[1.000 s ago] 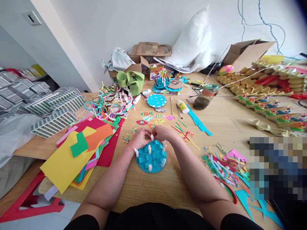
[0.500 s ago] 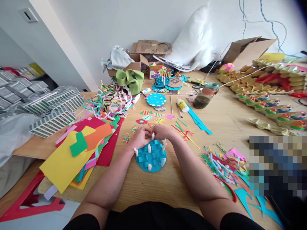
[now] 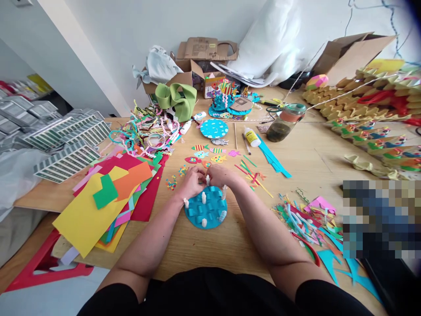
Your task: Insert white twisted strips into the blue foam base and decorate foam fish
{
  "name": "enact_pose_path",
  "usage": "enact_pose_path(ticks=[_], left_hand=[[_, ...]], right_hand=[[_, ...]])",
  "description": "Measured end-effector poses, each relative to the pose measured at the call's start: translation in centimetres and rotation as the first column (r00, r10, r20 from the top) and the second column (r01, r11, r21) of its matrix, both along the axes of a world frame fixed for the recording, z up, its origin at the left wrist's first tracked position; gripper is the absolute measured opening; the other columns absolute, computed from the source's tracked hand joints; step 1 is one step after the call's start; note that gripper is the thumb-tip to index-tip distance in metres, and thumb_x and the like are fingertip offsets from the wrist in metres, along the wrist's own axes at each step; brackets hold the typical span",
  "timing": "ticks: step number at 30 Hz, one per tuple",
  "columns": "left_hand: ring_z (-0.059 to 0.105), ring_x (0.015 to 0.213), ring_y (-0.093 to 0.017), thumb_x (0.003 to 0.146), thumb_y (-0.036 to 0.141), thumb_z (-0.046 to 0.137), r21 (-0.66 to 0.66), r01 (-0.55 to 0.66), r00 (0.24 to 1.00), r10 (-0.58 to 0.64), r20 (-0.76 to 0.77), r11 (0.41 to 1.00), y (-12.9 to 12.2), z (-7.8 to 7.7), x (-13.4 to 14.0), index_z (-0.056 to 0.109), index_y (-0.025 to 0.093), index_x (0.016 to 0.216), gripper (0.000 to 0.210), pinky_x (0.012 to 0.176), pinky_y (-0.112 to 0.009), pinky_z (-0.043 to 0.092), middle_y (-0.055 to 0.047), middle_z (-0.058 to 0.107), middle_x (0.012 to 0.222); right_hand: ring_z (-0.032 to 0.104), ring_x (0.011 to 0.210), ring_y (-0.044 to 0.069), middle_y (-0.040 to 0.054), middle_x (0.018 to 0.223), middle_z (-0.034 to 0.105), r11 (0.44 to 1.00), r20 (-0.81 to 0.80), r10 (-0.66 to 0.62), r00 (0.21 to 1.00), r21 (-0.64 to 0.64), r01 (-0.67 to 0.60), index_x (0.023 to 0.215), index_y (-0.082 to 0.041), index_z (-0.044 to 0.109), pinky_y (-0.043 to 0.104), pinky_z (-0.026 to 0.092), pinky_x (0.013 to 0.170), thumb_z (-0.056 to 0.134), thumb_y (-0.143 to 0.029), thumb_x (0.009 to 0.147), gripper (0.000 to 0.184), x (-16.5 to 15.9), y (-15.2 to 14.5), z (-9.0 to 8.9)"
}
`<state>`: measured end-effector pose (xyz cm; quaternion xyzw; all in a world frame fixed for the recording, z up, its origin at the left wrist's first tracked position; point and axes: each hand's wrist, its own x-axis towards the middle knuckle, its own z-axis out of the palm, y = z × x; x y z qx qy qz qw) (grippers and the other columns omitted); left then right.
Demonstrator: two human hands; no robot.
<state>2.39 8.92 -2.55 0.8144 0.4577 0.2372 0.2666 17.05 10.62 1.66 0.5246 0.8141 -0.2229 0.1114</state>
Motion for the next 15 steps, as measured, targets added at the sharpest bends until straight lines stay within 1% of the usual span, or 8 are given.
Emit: enact_pose_path(ticks=[7,10,15], left_hand=[[0.050,0.102,-0.024,0.067,0.018,0.068,0.008,0.012,0.999,-0.012,-0.035,1.000,0.1,-0.1,-0.2,0.071,0.018,0.068,0.003,0.093,-0.037,0.041,-0.007,0.062,0.099],[0.049,0.102,-0.025,0.066,0.017,0.068,0.010,0.009,0.999,-0.008,-0.044,1.000,0.1,-0.1,-0.2,0.070,0.019,0.067,0.002,0.093,-0.038,0.040,-0.006,0.062,0.099],[0.049,0.103,-0.024,0.066,0.015,0.067,0.024,0.009,1.000,-0.009,-0.022,1.000,-0.2,0.1,-0.1,0.070,0.018,0.068,0.004,0.093,-0.038,0.041,-0.006,0.060,0.102]], right_hand=[[0.065,0.079,0.023,0.0119,0.088,0.071,0.999,-0.008,0.043,0.999,0.028,-0.043,0.098,-0.014,0.071,0.024,0.042,0.060,0.058,-0.023,0.069,0.033,0.0,-0.2,0.1],[0.065,0.082,0.025,0.0143,0.091,0.070,0.999,0.001,0.032,0.999,0.012,-0.032,0.097,-0.012,0.071,0.025,0.043,0.063,0.058,-0.023,0.070,0.032,-0.1,0.0,-0.3],[0.064,0.091,0.028,0.0181,0.100,0.069,1.000,-0.007,0.001,1.000,0.020,-0.001,0.101,-0.010,0.070,0.027,0.045,0.067,0.059,-0.021,0.069,0.035,-0.6,-0.1,-0.8]])
